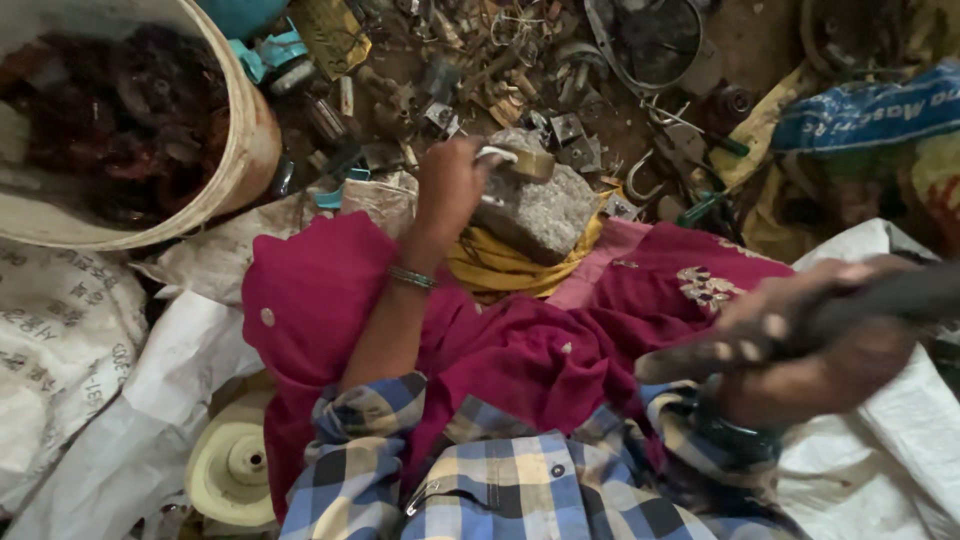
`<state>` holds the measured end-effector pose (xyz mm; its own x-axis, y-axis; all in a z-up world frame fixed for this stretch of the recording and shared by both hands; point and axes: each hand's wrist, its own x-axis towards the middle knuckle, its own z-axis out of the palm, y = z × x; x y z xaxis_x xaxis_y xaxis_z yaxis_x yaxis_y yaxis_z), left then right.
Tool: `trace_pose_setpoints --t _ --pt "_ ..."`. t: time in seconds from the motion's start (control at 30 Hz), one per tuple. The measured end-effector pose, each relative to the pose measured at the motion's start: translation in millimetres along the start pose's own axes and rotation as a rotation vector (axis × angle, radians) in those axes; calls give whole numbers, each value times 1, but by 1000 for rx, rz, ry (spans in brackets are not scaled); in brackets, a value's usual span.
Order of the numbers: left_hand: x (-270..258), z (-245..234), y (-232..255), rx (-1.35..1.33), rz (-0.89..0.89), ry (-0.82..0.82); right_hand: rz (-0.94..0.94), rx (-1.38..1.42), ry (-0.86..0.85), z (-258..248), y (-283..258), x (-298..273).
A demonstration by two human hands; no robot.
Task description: The person sits on the floor and uses a screwdriver to pry and adjust a metal component on a stone block. They then switch to a hammer to strike the metal part repeatedly, likely to reshape or separate it.
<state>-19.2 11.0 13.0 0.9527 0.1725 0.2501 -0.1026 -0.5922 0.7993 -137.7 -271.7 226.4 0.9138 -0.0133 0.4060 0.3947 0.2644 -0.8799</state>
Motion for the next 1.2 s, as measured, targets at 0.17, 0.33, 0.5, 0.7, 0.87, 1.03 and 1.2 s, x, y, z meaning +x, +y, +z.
trace_pose_setpoints --t 0.17,0.33,0.5,0.7,0.87,1.03,1.2 --pt "5 6 4 31 -43 -44 116 -139 -96 -31 9 7" --pt "5 5 9 -8 -70 -16 305 -374 -172 -60 43 -3" --pt "4 7 3 29 -69 -29 508 -698 -279 -37 124 5" --pt "8 0 1 181 -132 -161 887 -530 19 -16 154 11" --pt "1 11 -4 173 0 32 594 -300 -8 -48 107 4" --pt "4 8 -1 83 -5 35 421 -208 -125 -59 61 12" --pt "2 7 1 79 -31 14 400 -359 -274 -80 48 10"
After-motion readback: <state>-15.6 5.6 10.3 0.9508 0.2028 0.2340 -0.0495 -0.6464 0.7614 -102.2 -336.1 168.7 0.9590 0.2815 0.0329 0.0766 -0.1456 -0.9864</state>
